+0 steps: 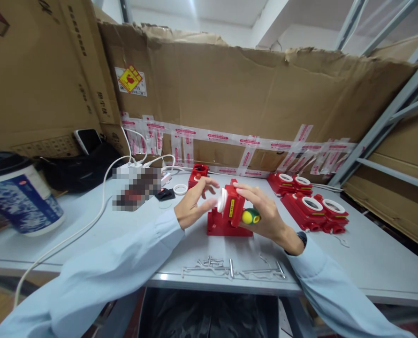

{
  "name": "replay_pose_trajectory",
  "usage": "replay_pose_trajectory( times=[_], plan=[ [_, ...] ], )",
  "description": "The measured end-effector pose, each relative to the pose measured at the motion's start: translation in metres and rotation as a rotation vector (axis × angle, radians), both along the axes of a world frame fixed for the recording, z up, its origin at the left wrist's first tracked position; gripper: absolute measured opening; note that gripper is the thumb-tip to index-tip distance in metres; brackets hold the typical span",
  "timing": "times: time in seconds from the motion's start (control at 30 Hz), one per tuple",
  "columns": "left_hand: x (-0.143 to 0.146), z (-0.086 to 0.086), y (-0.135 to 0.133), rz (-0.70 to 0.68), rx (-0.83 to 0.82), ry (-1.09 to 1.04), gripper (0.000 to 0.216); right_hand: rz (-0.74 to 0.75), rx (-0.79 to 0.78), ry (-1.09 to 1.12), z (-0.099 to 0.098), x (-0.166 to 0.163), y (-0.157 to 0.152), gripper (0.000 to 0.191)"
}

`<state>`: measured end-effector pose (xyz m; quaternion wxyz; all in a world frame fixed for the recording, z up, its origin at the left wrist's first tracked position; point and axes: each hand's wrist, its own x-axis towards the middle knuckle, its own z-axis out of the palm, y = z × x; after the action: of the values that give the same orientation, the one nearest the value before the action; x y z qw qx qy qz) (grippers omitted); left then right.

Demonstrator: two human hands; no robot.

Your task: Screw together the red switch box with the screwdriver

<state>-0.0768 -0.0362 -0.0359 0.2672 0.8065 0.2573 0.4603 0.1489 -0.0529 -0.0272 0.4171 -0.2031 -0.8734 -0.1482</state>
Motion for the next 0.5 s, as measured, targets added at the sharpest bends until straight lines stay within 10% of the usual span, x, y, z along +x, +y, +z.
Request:
replay_pose_trajectory(
  times=[0.23,0.5],
  plan=[
    [-0.0007,0.0000,0.0017,-0.154,0.366,0.024,0.054,0.045,-0.081,0.053,0.0029,0.0032,0.0002,0.072],
    [-0.0023,0.0048,-0.0018,-0.053,0.032,0.068,0.044,0.030,0.002,0.006,0.0044,0.0006,-0.0020,0.068]
  ],
)
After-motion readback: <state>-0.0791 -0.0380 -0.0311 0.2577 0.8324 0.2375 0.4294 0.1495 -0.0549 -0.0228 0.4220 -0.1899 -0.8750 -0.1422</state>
